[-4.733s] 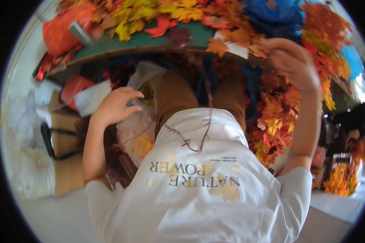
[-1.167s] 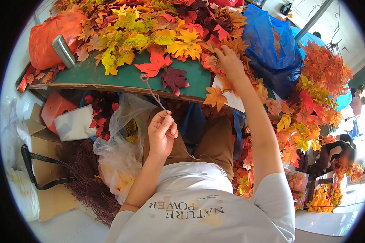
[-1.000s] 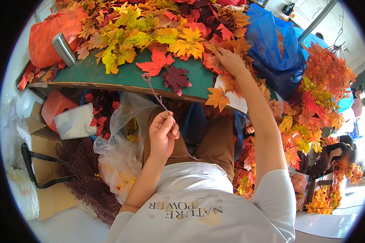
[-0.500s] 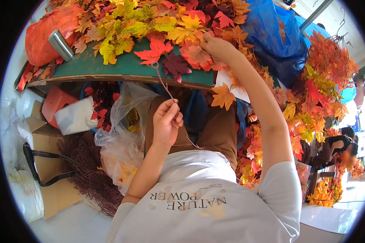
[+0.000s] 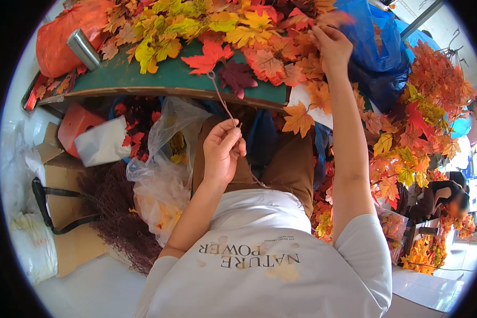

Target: Assembling artificial maple leaf branches by attaching individual leaves to a plastic stem.

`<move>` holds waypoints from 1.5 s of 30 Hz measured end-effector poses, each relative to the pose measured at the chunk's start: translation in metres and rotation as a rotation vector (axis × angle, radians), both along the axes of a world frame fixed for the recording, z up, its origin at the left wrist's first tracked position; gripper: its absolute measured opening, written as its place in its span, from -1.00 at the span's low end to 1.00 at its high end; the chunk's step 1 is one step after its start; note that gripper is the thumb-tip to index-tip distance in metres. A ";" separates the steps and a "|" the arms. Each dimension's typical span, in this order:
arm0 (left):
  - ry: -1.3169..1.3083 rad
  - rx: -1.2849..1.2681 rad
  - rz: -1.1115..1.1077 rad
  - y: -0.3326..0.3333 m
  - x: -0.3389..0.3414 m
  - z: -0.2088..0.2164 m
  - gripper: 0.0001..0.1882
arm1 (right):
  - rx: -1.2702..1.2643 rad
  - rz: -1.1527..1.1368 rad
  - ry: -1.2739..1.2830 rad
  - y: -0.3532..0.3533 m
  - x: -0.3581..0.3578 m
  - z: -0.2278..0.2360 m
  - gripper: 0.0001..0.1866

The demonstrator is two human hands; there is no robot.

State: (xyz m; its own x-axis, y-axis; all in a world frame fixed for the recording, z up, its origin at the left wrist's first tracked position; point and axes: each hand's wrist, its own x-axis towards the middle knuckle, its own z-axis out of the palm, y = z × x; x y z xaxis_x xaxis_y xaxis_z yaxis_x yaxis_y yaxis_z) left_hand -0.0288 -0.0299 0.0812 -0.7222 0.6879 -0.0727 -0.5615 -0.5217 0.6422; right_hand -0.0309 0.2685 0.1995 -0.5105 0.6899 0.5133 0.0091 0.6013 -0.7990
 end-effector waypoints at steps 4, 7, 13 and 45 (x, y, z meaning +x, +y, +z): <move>0.076 0.052 0.036 0.003 0.006 0.011 -0.82 | -0.689 0.425 0.439 -0.077 0.039 -0.029 -0.92; 0.123 0.038 0.017 0.002 0.013 0.021 -0.80 | -0.887 0.600 0.288 -0.150 0.066 -0.051 -0.90; 0.196 0.072 -0.020 0.002 0.024 0.027 -0.83 | -1.238 0.508 0.384 -0.195 0.083 -0.084 -0.82; 0.218 0.027 -0.011 0.004 0.028 0.015 -0.80 | -1.193 0.442 0.465 -0.204 0.093 -0.108 -0.85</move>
